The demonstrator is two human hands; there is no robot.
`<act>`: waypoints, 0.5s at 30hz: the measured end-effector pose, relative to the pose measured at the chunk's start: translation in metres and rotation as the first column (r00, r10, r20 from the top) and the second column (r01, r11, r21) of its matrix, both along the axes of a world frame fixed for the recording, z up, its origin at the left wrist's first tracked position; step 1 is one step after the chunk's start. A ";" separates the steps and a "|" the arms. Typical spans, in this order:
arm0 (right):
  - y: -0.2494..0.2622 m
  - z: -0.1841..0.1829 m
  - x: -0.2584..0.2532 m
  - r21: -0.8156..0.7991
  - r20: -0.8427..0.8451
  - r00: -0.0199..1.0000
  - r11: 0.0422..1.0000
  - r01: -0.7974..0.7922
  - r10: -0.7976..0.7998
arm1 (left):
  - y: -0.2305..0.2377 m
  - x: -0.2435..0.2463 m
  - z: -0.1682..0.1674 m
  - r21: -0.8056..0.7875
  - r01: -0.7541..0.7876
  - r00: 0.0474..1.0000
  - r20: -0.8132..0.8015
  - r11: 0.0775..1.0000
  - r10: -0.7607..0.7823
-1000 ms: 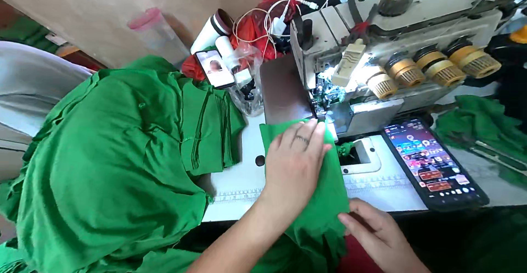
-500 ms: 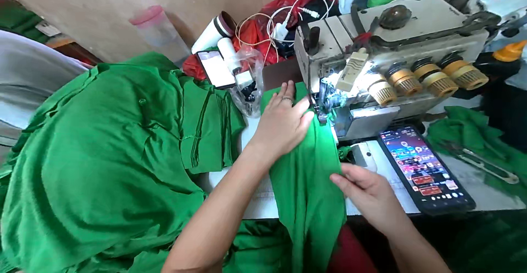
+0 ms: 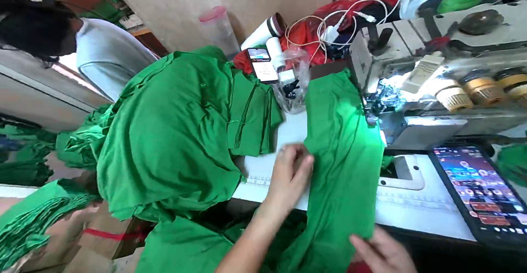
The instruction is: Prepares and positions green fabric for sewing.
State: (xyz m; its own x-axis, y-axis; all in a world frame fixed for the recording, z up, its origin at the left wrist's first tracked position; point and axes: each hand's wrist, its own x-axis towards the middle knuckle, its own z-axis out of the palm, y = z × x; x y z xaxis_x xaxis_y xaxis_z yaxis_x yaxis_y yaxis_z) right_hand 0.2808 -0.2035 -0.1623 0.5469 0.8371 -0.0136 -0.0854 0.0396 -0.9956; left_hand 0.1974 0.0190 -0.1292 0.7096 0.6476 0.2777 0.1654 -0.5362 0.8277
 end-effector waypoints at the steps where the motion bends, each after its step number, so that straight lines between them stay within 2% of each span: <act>1: -0.010 -0.011 -0.011 -0.028 -0.077 0.996 0.999 -0.042 0.039 | -0.016 -0.012 -0.007 -0.127 0.057 0.998 -0.021 0.990 -0.060; 3: -0.027 -0.032 -0.029 -0.070 -0.183 0.978 0.991 -0.118 0.104 | -0.044 -0.028 -0.015 -0.365 0.199 0.979 0.035 0.910 -0.200; 5: -0.041 -0.051 -0.043 -0.080 -0.202 0.969 0.984 -0.162 0.143 | -0.064 -0.040 -0.017 -0.526 0.333 0.940 0.113 0.783 -0.323; 8: -0.055 -0.065 -0.054 -0.027 -0.132 0.979 0.987 -0.159 0.154 | -0.074 -0.060 -0.018 -0.591 0.471 0.858 0.135 0.655 -0.495; 10: -0.060 -0.066 -0.056 0.020 -0.071 0.990 0.993 -0.120 0.121 | -0.073 -0.074 -0.019 -0.517 0.490 0.820 -0.002 0.702 -0.573; 12: -0.062 -0.063 -0.060 0.041 -0.042 0.996 0.996 -0.083 0.084 | -0.070 -0.088 -0.020 -0.385 0.474 0.784 -0.224 0.792 -0.579; 13: -0.063 -0.061 -0.064 0.058 -0.048 0.995 0.995 -0.080 0.083 | -0.069 -0.095 -0.021 -0.342 0.470 0.774 -0.283 0.814 -0.566; 15: -0.061 -0.062 -0.072 0.099 -0.055 0.992 0.989 -0.106 0.112 | -0.073 -0.107 -0.019 -0.397 0.459 0.767 -0.275 0.795 -0.579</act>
State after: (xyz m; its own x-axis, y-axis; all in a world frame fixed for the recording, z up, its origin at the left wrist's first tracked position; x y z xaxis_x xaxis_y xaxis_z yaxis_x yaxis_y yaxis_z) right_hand 0.2089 -0.2647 -0.2241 0.4526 0.8908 0.0392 -0.1541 0.1214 -0.9806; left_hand 0.0905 -0.0541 -0.1478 0.9659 0.1533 -0.2087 0.2522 -0.3746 0.8922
